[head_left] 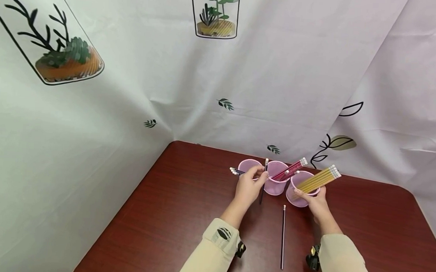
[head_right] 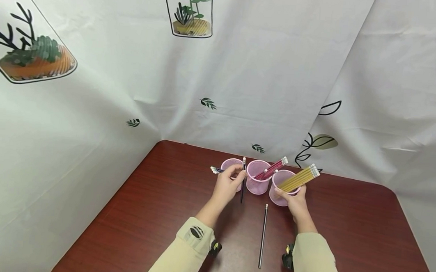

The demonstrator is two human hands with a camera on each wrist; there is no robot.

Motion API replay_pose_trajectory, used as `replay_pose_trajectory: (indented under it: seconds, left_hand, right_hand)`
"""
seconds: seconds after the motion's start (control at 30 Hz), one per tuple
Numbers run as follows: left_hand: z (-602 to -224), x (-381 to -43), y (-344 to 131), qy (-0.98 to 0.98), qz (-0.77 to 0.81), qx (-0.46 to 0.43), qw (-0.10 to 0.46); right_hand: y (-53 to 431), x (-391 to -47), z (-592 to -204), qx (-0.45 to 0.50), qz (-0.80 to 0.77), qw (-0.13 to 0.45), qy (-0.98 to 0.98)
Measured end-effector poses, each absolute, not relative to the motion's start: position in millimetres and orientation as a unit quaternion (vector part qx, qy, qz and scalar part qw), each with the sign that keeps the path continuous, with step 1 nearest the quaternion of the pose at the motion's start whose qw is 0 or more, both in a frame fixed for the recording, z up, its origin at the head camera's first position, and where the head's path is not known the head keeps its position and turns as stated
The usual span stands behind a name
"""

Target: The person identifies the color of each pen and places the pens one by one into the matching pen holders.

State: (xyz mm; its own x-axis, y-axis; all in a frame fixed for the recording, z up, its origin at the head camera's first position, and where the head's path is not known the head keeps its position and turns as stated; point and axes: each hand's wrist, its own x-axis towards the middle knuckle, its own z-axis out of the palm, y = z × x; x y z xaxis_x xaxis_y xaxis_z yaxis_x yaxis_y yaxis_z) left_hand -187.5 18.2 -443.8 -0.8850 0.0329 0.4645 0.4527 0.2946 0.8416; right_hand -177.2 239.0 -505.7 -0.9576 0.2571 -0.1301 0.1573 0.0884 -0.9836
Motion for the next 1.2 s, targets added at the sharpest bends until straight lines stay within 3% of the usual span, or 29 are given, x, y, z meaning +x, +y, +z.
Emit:
replay_pose_trajectory:
  seconds: [0.43, 0.77, 1.2]
  left_hand:
    - [-429.1, -192.8, 9.1, -0.754, -0.591, -0.166, 0.234]
    - [-420.3, -194.0, 3.2, -0.688, -0.573, -0.148, 0.420]
    - [-447.5, -189.9, -0.6, -0.722, -0.469, -0.116, 0.495]
  right_hand:
    - [239.1, -176.1, -504.4, -0.147, 0.659, 0.026, -0.738]
    - [238.4, -177.2, -505.4, -0.146, 0.657, 0.037, -0.739]
    - [240.0, -179.5, -506.3, -0.146, 0.661, 0.035, -0.735]
